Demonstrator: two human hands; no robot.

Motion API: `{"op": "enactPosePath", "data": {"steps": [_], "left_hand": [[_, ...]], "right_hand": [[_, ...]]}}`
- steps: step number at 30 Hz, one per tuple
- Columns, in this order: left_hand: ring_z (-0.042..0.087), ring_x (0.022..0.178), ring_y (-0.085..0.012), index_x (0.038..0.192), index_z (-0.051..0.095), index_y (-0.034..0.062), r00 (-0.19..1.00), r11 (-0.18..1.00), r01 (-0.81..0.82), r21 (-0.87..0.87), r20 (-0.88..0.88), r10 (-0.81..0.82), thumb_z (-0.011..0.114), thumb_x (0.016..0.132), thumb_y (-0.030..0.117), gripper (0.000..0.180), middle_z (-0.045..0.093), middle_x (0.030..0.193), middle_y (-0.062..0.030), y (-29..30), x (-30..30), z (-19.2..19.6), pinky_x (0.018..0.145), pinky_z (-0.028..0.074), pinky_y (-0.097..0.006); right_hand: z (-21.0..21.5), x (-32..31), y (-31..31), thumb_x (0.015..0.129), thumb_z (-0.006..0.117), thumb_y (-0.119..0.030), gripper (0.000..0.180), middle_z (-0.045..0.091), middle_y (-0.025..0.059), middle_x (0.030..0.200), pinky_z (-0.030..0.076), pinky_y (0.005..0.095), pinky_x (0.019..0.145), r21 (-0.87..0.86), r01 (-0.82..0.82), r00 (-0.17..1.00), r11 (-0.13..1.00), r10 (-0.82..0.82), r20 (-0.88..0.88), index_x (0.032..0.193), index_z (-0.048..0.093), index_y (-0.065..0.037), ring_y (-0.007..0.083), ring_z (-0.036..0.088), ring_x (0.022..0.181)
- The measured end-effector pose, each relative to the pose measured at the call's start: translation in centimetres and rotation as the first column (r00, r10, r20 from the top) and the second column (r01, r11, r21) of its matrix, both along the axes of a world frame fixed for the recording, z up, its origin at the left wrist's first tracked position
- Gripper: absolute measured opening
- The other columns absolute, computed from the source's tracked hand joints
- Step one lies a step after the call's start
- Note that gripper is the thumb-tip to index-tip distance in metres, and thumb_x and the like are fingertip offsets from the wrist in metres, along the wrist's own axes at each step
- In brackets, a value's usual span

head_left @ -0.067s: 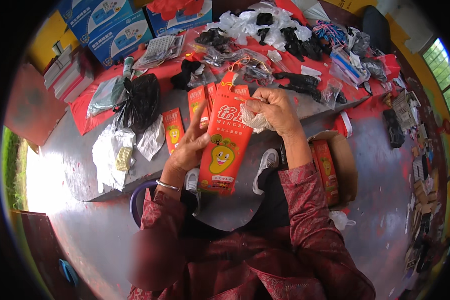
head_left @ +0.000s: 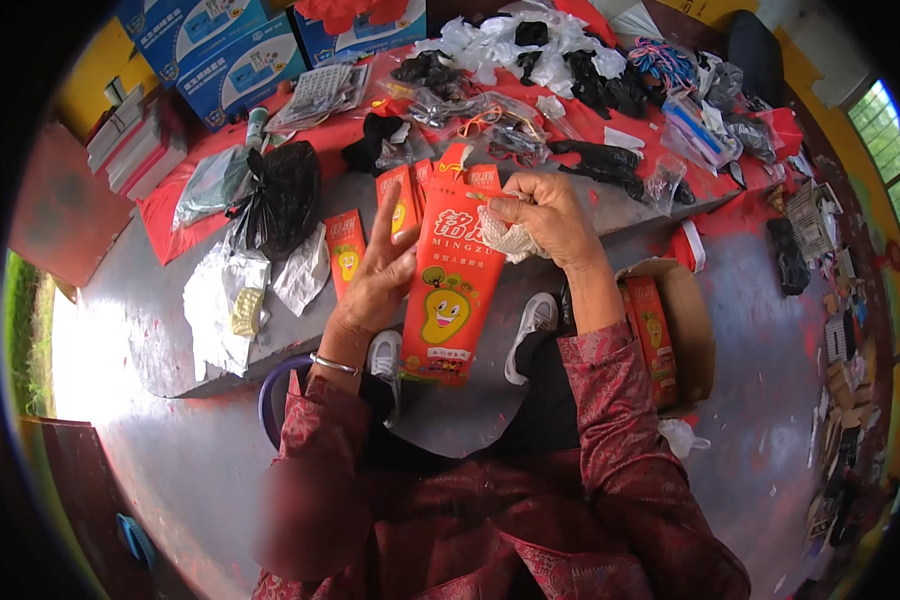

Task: The person wipes the surface of several orange boxes with a white cloth, then places them into a cardboard box. The person also washes the cloth in a purple bowl of water and wrings it out before continuing to wipe more boxes.

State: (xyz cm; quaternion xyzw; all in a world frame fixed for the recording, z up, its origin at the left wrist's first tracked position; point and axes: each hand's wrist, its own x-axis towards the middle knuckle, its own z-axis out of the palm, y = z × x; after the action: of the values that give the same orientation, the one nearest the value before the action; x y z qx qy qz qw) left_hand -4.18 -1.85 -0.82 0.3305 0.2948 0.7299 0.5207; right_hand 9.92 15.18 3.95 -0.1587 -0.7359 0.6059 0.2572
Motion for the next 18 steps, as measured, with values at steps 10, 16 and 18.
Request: {"op": "enactPosePath", "data": {"steps": [10, 16, 18], "left_hand": [[0.061, 0.089, -0.0172, 0.111, 0.052, 0.0006, 0.992, 0.952, -0.09, -0.292, -0.112, 0.059, 0.067, 0.077, 0.006, 0.038, 0.061, 0.102, -0.0087, 0.3, -1.7, -0.4, 0.08, 0.05, -0.03], [0.062, 0.086, -0.0183, 0.11, 0.05, -0.0009, 0.987, 0.905, 0.024, -0.426, 0.157, 0.048, 0.06, 0.085, 0.017, 0.032, 0.061, 0.099, -0.0096, 0.0, -0.4, -0.2, 0.075, 0.053, -0.033], [0.062, 0.087, -0.019, 0.111, 0.049, -0.0011, 0.978, 0.897, -0.001, -0.441, 0.189, 0.093, 0.057, 0.087, 0.021, 0.033, 0.06, 0.1, -0.0103, 0.1, 0.0, -0.5, 0.075, 0.053, -0.034]], "right_hand": [[-1.0, -1.8, -2.8, 0.077, 0.064, -0.008, 0.012, 0.057, 0.0009, 0.063, 0.039, 0.0203, 0.046, -0.319, -0.177, 0.969, 0.931, 0.221, 0.108, 0.07, 0.06, 0.0, 0.0043, 0.05, 0.053], [-2.0, -2.3, -1.9, 0.077, 0.063, -0.007, 0.012, 0.057, 0.0014, 0.064, 0.04, 0.022, 0.046, -0.277, -0.141, 0.974, 0.95, 0.183, 0.133, 0.071, 0.061, 0.003, 0.005, 0.05, 0.054], [-2.1, -2.4, -1.9, 0.077, 0.064, -0.01, 0.015, 0.056, 0.0018, 0.061, 0.04, 0.0231, 0.047, -0.268, -0.125, 0.972, 0.955, 0.173, 0.162, 0.071, 0.06, 0.002, 0.0053, 0.05, 0.054]]}}
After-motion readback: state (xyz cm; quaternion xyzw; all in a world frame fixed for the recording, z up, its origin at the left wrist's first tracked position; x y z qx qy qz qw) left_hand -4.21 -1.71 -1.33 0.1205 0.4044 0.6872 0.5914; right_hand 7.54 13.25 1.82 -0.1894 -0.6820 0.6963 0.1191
